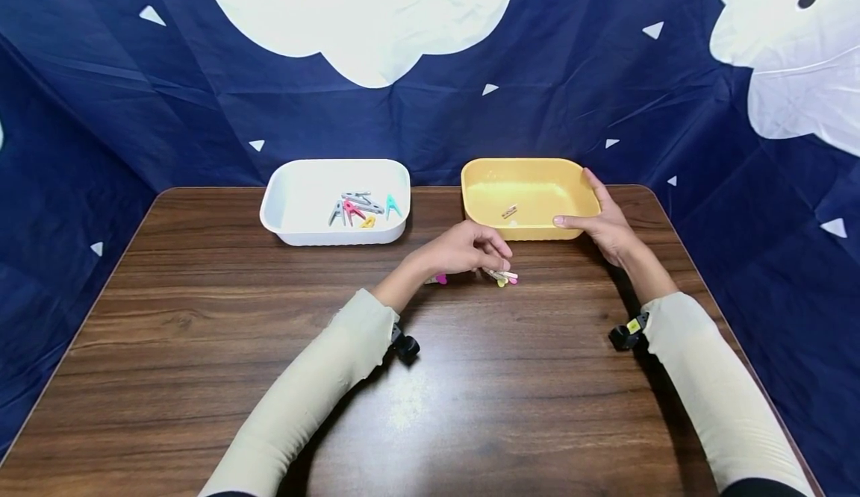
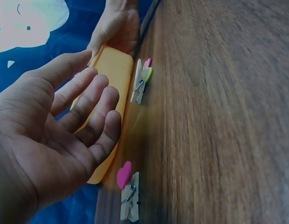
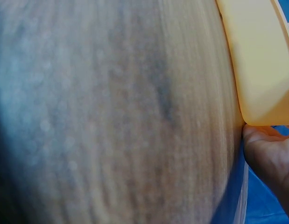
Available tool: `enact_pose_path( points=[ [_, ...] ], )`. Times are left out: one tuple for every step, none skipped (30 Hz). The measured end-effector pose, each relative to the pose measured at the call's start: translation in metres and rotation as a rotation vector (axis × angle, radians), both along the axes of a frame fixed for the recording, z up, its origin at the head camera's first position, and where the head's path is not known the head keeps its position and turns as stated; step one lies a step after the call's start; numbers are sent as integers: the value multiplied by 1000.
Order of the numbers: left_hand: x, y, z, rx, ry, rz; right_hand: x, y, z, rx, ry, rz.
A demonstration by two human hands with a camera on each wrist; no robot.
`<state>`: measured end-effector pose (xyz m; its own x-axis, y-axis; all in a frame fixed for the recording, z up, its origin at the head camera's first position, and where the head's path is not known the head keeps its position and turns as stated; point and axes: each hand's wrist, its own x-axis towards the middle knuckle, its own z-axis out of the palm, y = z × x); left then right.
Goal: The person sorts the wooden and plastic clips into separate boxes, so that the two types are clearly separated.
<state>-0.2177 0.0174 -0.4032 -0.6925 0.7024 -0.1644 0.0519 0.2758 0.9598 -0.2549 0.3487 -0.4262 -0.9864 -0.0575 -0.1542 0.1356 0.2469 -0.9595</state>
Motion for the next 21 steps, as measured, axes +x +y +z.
enact_pose_path(
  points=[
    [0, -1, -1, -3, 3, -1, 0, 0, 0, 2, 0, 0],
    [0, -2, -1, -6, 8, -3, 0, 0, 0, 3, -1, -1],
    [0, -2, -2, -9, 14, -5, -1, 0, 0, 3, -1, -1],
    [0, -3, -3, -12, 20, -6, -1, 0, 0, 3, -3, -1],
    [-1, -4, -3, -13, 26, -7, -1, 0, 0, 2, -2, -1],
    [-1, -4, -4, -15, 31, -8, 0, 0, -1, 2, -3, -1],
    [-1, -5, -5, -17, 36, -6, 0, 0, 0, 3, -4, -1],
    [-1, -6, -5, -22, 45, -4, 0, 0, 0, 6, -5, -1],
    [-2, -7, -6, -30, 55, -2, 0, 0, 0, 10, -7, -1],
    [-2, -7, -6, -37, 64, 0, 0, -1, 1, 14, -9, -1],
    [-2, -8, -7, -47, 75, 2, 0, -1, 1, 18, -10, -1],
    [-3, -9, -7, -56, 85, 5, 0, -1, 1, 24, -12, -1],
    [-3, -9, -8, -67, 93, 7, 0, -1, 2, 27, -13, -1],
    [-3, -10, -8, -77, 103, 9, 0, -1, 2, 29, -14, 0],
    [-3, -11, -8, -87, 110, 11, 0, -1, 2, 31, -15, 0],
    [-3, -11, -8, -92, 113, 12, 0, -1, 2, 32, -14, 1],
    [-3, -11, -8, -97, 114, 15, 0, -1, 2, 34, -14, 2],
    [-3, -11, -8, -102, 113, 16, 0, -1, 2, 36, -14, 2],
    [-3, -12, -8, -108, 113, 17, 0, 0, 2, 37, -15, 3],
    [-3, -12, -8, -111, 111, 19, 0, 0, 1, 41, -16, 3],
    [-2, -12, -9, -116, 108, 20, 0, 0, 1, 44, -17, 4]
  ],
)
